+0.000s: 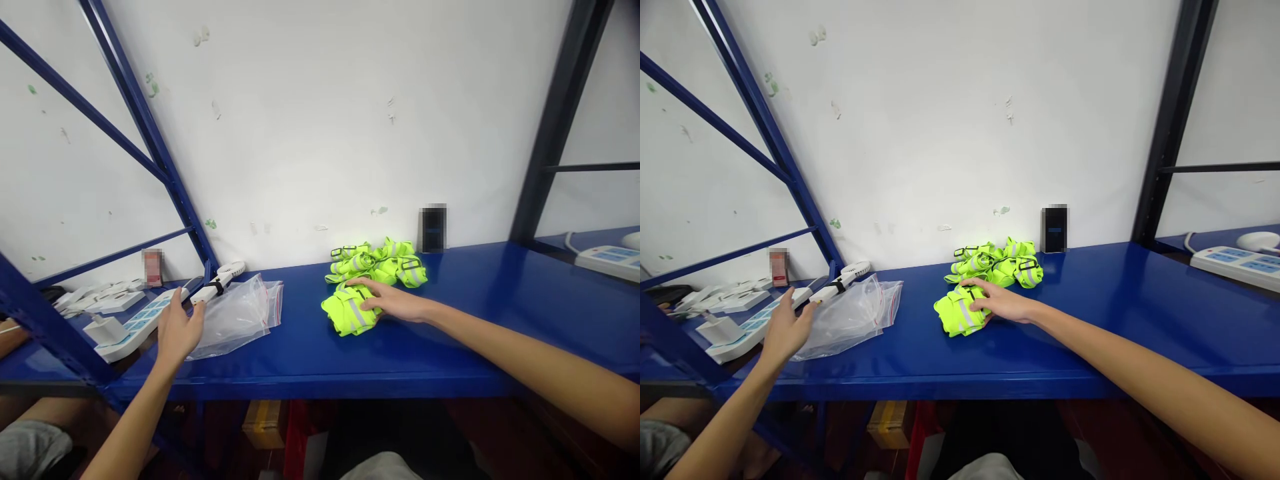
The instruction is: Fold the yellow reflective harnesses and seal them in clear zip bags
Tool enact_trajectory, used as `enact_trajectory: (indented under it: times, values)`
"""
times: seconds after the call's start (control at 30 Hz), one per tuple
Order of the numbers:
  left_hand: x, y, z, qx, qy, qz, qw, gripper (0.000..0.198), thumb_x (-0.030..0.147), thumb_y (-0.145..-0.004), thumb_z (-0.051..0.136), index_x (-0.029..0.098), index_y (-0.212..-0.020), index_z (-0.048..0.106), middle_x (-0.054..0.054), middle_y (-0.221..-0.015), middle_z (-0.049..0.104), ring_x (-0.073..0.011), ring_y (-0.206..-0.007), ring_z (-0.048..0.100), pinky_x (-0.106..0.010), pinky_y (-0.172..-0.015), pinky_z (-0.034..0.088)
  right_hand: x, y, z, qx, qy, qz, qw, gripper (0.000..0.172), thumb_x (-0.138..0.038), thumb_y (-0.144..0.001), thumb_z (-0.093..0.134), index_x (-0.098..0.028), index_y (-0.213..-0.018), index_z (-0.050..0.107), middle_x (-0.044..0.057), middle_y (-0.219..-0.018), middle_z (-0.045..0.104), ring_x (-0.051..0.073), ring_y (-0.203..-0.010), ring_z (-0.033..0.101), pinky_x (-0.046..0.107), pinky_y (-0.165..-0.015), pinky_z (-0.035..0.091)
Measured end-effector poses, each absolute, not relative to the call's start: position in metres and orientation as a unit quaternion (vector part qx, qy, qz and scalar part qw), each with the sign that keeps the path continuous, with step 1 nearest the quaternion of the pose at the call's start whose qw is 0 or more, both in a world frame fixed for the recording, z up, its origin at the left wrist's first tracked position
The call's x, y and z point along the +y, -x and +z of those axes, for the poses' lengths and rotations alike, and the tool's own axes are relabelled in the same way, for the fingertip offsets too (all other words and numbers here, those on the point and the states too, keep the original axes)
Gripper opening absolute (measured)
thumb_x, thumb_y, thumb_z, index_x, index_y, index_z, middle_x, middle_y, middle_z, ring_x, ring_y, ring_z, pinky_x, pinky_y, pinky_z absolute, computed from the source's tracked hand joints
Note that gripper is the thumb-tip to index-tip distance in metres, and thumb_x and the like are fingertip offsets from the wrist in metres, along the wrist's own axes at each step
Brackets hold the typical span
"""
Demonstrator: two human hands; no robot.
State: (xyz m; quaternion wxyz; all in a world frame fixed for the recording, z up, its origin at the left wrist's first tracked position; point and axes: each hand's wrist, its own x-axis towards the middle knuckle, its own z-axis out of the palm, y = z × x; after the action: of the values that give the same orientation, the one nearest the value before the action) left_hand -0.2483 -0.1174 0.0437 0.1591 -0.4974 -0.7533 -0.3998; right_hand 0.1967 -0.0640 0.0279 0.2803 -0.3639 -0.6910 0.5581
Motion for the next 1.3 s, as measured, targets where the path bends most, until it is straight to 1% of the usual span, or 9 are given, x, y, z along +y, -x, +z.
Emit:
enact_trajectory:
  times: [0.1, 0.23, 0.37, 0.5, 0.7, 0.83, 1.03, 1.2, 1.3]
  values:
    - [-0.126, 0.229, 0.036, -0.735, 0.517, -0.373, 0.23, 0.059, 0.045, -0.089, 0.041, 0.015, -0.141, 0.043, -0.02, -0.139, 0.046, -0.0398, -0.131, 0.04, -0.057, -0.103, 0.034, -0.063, -0.191, 0.025, -0.661, 0.344, 0.601, 0.29, 0.054, -0.024, -0.081, 0.065, -0.032, -0.133, 0.052, 0.007, -0.13, 0.052, 0.017, -0.091, 0.06, 0.028, -0.066, 0.057]
    - [-0.128, 0.202, 0.029, -0.653, 0.661, -0.301, 0.216, 0.042, 0.041, -0.093, 0.034, 0.023, -0.12, 0.061, -0.01, -0.123, 0.061, -0.0311, -0.12, 0.05, -0.051, -0.104, 0.033, -0.059, -0.187, 0.021, -0.545, 0.294, 0.71, 0.336, 0.043, -0.021, -0.083, 0.062, -0.025, -0.126, 0.055, 0.006, -0.11, 0.062, 0.014, -0.078, 0.064, 0.023, -0.057, 0.058]
    - [-0.107, 0.194, 0.012, -0.625, 0.735, -0.228, 0.132, 0.048, 0.043, -0.094, 0.032, 0.02, -0.126, 0.059, -0.011, -0.13, 0.058, -0.0296, -0.121, 0.051, -0.047, -0.103, 0.038, -0.053, -0.184, 0.019, -0.428, 0.258, 0.776, 0.385, 0.027, -0.02, -0.09, 0.052, -0.013, -0.115, 0.055, 0.006, -0.088, 0.066, 0.014, -0.071, 0.067, 0.023, -0.06, 0.061]
    - [-0.085, 0.201, -0.001, -0.632, 0.763, -0.133, 0.031, 0.05, 0.045, -0.093, 0.032, 0.018, -0.123, 0.061, -0.012, -0.127, 0.061, -0.0306, -0.116, 0.055, -0.048, -0.099, 0.042, -0.052, -0.182, 0.02, -0.421, 0.267, 0.769, 0.399, 0.028, -0.017, -0.092, 0.05, -0.015, -0.119, 0.054, 0.003, -0.081, 0.067, 0.013, -0.061, 0.067, 0.023, -0.055, 0.061]
    - [-0.089, 0.169, 0.028, -0.576, 0.75, -0.285, 0.157, 0.041, 0.041, -0.093, 0.039, 0.019, -0.119, 0.062, -0.013, -0.13, 0.056, -0.0315, -0.124, 0.047, -0.052, -0.105, 0.035, -0.047, -0.18, 0.025, -0.412, 0.245, 0.758, 0.442, 0.028, -0.02, -0.094, 0.051, -0.019, -0.121, 0.057, 0.003, -0.087, 0.069, 0.01, -0.061, 0.067, 0.019, -0.054, 0.06]
    - [-0.093, 0.109, 0.044, -0.431, 0.831, -0.329, 0.121, 0.043, 0.035, -0.093, 0.045, 0.026, -0.136, 0.049, -0.009, -0.139, 0.048, -0.0261, -0.131, 0.041, -0.046, -0.111, 0.031, -0.041, -0.171, 0.025, -0.403, 0.21, 0.772, 0.445, 0.026, -0.03, -0.095, 0.052, -0.019, -0.117, 0.061, 0.003, -0.088, 0.069, 0.011, -0.07, 0.068, 0.018, -0.061, 0.06]
    - [-0.067, 0.096, 0.031, -0.463, 0.845, -0.253, 0.094, 0.041, 0.039, -0.095, 0.042, 0.027, -0.133, 0.051, -0.009, -0.137, 0.051, -0.0279, -0.127, 0.044, -0.05, -0.105, 0.034, -0.043, -0.162, 0.017, -0.473, 0.171, 0.725, 0.47, 0.051, -0.052, -0.08, 0.069, -0.02, -0.118, 0.062, 0.004, -0.094, 0.068, 0.013, -0.076, 0.066, 0.021, -0.064, 0.059]
    - [-0.071, 0.118, 0.014, -0.477, 0.846, -0.201, 0.127, 0.035, 0.038, -0.095, 0.04, 0.025, -0.122, 0.059, -0.008, -0.114, 0.063, -0.0283, -0.118, 0.051, -0.058, -0.11, 0.021, -0.053, -0.167, 0.018, -0.594, 0.156, 0.643, 0.458, 0.076, -0.036, -0.06, 0.087, -0.023, -0.129, 0.056, 0.006, -0.113, 0.065, 0.02, -0.095, 0.066, 0.031, -0.08, 0.057]
    - [-0.076, 0.115, 0.013, -0.464, 0.848, -0.201, 0.157, 0.03, 0.029, -0.095, 0.037, 0.025, -0.112, 0.063, -0.005, -0.1, 0.064, -0.0242, -0.106, 0.056, -0.058, -0.113, 0.016, -0.061, -0.168, 0.024, -0.667, 0.194, 0.569, 0.44, 0.078, -0.029, -0.058, 0.088, -0.025, -0.129, 0.056, 0.008, -0.131, 0.057, 0.026, -0.109, 0.061, 0.036, -0.086, 0.055]
